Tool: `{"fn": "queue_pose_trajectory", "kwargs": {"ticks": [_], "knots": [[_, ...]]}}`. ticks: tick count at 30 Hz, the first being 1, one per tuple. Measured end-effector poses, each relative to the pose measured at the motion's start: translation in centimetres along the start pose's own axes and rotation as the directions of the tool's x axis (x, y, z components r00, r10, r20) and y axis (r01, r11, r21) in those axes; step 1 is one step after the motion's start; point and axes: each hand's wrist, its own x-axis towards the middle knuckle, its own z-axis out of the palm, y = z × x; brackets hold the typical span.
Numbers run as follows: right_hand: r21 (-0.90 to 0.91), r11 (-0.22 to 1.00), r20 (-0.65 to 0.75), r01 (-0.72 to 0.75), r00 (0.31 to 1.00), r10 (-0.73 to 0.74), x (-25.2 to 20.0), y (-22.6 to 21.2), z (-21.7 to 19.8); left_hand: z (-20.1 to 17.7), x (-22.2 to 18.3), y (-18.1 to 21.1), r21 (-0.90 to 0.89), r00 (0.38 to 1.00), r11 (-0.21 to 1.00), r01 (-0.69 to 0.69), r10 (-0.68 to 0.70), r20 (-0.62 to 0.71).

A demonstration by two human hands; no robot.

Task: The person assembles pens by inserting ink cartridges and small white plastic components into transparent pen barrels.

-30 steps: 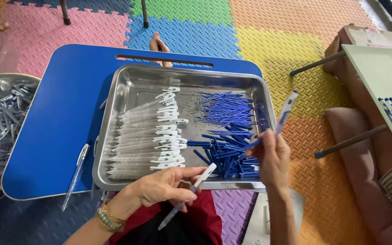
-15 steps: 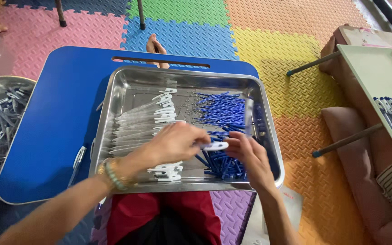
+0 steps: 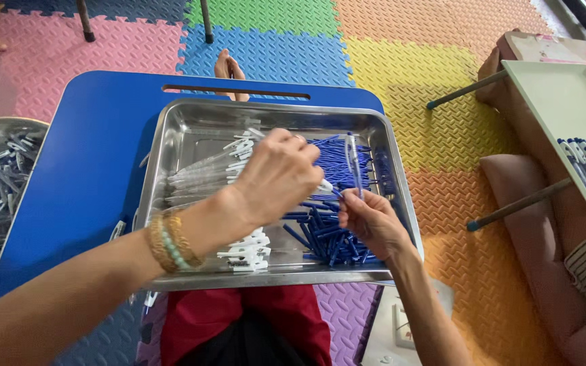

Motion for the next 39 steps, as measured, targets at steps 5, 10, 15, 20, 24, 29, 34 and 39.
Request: {"fn": "queue_pose_trajectory", "kwargs": {"ticks": [5,10,15,20,24,29,34,39], "knots": [[-0.239,0.968,-0.1,0.076,0.99,-0.102,0.3,-2.1,-3.4,0.0,-1.8,-3.3,-0.045,0.963,0.984,0.172,-0.158,0.218],[-0.626,0.766,-0.139,0.147,0.945,-0.296,-0.3,-5.7,-2.7,2.9,-2.2,-5.3,0.011,0.94,0.973,0.231,-0.226,0.254],[-0.983,0.182,-0.089,-0.008,0.891,-0.445,0.0,-7.1,-2.6,6.1,-2.0,-4.5,0.135,0.931,0.984,0.113,-0.153,0.332],[-0.997,0.04,0.034,0.062,0.866,-0.498,0.6,-7.2,-2.9,6.8,-3.3,-5.8,0.164,0.941,0.979,0.121,-0.166,0.294],[-0.994,-0.048,0.106,0.095,0.83,-0.548,0.4,-7.6,-2.2,5.7,-7.4,-8.7,0.078,0.915,0.953,0.294,-0.304,0.264],[-0.963,-0.172,0.269,0.208,0.775,-0.572,0.3,-8.6,-1.9,5.3,-13.7,-12.2,-0.053,0.718,0.764,0.643,-0.578,0.389],[-0.984,-0.11,0.18,0.143,0.806,-0.563,0.9,-9.1,-2.0,9.5,-15.7,-12.9,-0.148,0.665,0.683,0.715,-0.598,0.448],[-0.98,-0.114,0.2,0.165,0.807,-0.555,3.5,-7.8,-1.9,12.6,-15.5,-12.5,-0.18,0.672,0.674,0.716,-0.596,0.44]]}}
